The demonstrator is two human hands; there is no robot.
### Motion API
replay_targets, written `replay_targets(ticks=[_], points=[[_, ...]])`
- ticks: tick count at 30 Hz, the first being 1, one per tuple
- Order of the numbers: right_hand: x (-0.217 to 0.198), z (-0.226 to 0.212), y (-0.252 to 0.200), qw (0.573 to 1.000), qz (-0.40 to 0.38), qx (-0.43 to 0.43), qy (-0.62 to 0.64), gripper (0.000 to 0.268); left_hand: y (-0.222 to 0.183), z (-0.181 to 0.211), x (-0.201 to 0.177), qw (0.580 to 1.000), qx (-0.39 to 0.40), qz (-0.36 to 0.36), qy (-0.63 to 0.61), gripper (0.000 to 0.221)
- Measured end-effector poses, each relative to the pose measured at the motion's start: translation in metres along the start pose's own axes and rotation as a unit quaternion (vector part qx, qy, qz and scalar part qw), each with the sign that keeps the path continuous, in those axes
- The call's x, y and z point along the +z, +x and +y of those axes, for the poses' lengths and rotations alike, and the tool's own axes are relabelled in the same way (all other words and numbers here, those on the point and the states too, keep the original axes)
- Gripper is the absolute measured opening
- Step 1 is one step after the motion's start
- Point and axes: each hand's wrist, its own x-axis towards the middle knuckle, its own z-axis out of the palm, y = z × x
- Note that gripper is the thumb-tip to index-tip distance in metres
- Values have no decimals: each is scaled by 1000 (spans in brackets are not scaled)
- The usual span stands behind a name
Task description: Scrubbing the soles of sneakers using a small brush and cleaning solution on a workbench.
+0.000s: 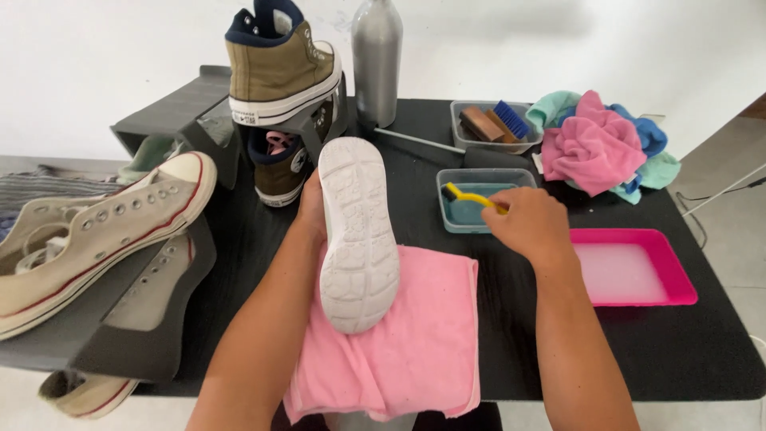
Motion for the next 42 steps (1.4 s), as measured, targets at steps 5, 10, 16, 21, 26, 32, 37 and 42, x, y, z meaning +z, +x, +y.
replay_targets(ticks=[5,10,16,21,26,32,37,42], points=[[-8,1,-5,999,17,27,-12,34,-10,10,-5,1000,10,13,6,85],[-13,-6,-16,999,-21,14,20,37,-14,13,-8,999,27,20,0,86],[-18,-9,-16,998,-46,12,42,43,-20,43,25,999,31,30,9,87],[-21,-13,-16,998,-15,44,30,42,-48,85,117,999,35,41,0,88],[-16,-9,-7,998,-24,53,-2,43,-56,103,118,998,41,45,-4,88],[8,13,11,998,6,-1,59,41,-54,100,127,998,47,31,-13,89],[7,14,1,995,-5,-19,98,44,-50,65,135,999,18,23,-19,90],[-18,-15,-26,995,-18,1,103,43,-66,58,157,999,18,28,-14,94]])
